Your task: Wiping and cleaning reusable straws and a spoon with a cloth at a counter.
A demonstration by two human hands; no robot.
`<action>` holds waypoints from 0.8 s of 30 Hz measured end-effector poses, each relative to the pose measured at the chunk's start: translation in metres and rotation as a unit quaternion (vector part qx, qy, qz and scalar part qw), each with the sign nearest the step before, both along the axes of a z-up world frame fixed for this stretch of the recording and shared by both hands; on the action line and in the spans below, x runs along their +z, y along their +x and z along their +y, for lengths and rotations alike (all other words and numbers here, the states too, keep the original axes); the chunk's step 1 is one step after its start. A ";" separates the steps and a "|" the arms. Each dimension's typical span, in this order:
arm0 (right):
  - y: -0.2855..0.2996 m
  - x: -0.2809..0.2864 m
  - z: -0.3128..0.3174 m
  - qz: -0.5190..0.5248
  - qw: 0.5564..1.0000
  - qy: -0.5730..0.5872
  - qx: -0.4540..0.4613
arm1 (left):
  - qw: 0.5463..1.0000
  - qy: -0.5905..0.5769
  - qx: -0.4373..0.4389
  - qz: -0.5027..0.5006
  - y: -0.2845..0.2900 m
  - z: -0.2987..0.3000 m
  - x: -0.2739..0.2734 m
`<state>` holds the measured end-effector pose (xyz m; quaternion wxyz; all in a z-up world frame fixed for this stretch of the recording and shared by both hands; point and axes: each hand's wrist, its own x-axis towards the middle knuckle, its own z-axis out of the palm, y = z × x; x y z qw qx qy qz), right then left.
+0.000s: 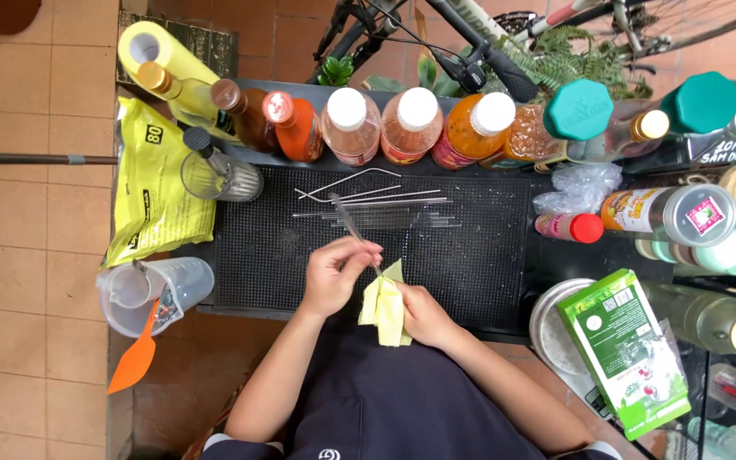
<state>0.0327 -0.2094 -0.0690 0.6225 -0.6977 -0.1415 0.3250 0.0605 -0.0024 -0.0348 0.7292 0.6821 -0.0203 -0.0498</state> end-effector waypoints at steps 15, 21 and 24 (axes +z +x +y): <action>-0.018 -0.026 -0.029 0.068 0.997 0.005 -0.031 | 0.846 0.499 -0.038 -0.186 0.082 0.016 -0.030; -0.033 -0.049 -0.043 0.028 0.996 -0.048 -0.065 | 0.828 0.528 -0.015 -0.188 0.110 0.014 -0.071; -0.037 -0.057 -0.049 0.068 0.991 -0.072 -0.085 | 0.811 0.556 -0.017 -0.182 0.115 0.007 -0.074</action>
